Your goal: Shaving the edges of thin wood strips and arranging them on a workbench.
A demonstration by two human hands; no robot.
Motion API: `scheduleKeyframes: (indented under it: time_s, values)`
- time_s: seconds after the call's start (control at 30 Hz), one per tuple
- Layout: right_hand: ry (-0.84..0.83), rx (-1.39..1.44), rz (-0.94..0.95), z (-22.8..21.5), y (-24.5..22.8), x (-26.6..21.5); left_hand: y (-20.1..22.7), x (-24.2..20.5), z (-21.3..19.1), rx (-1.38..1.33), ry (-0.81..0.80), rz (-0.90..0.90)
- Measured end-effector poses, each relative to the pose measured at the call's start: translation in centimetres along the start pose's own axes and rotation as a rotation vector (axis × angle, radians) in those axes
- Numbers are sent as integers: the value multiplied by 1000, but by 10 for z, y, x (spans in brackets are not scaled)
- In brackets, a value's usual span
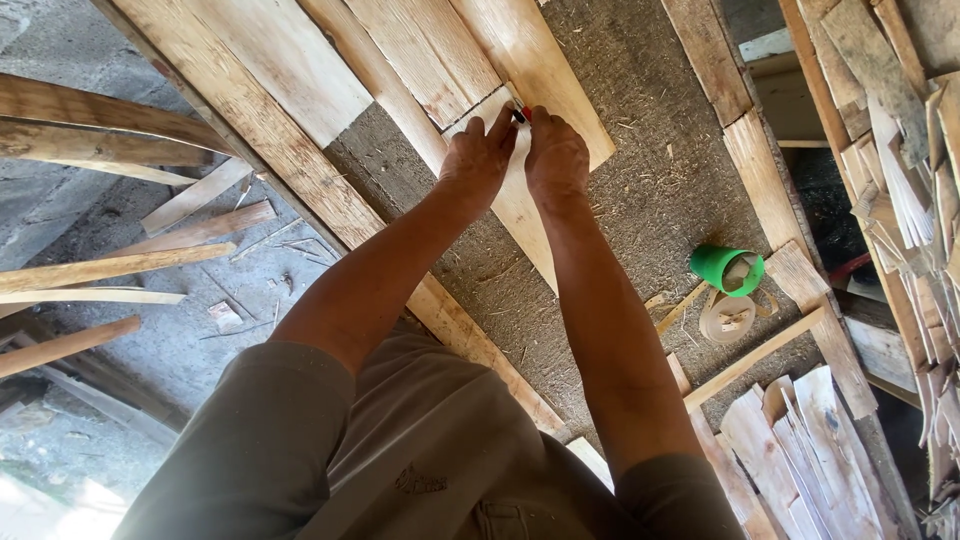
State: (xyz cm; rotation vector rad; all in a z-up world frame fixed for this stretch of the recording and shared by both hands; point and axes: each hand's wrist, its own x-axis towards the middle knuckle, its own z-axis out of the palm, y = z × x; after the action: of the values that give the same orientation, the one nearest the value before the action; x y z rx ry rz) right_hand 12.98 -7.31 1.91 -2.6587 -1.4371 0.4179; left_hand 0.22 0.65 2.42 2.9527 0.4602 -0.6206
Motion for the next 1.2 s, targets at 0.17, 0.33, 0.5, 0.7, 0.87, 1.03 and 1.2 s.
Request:
scheduleKeyframes:
  time_s: [0.17,0.33,0.5,0.7,0.87,1.03,1.2]
  values:
    - [3,-42,6,5,1,6,3,5,16,-3,77,-29]
    - [-9,-74,32,16,0,12,3,-2,14,34,53,-20]
    - [-17,-103,64,22,1,16,9,8,45,-93,99,-99]
    - [-38,-96,57,14,3,5,18,-21,82,-279,691,-110]
    - [-74,-94,103,-8,-10,-9,60,-70,84,-1059,383,-484]
    - [-56,-67,156,-21,-14,-22,99,-80,89,-1452,307,-777]
    - [-18,-10,186,-45,-14,-40,135,-62,110,-1893,563,-587]
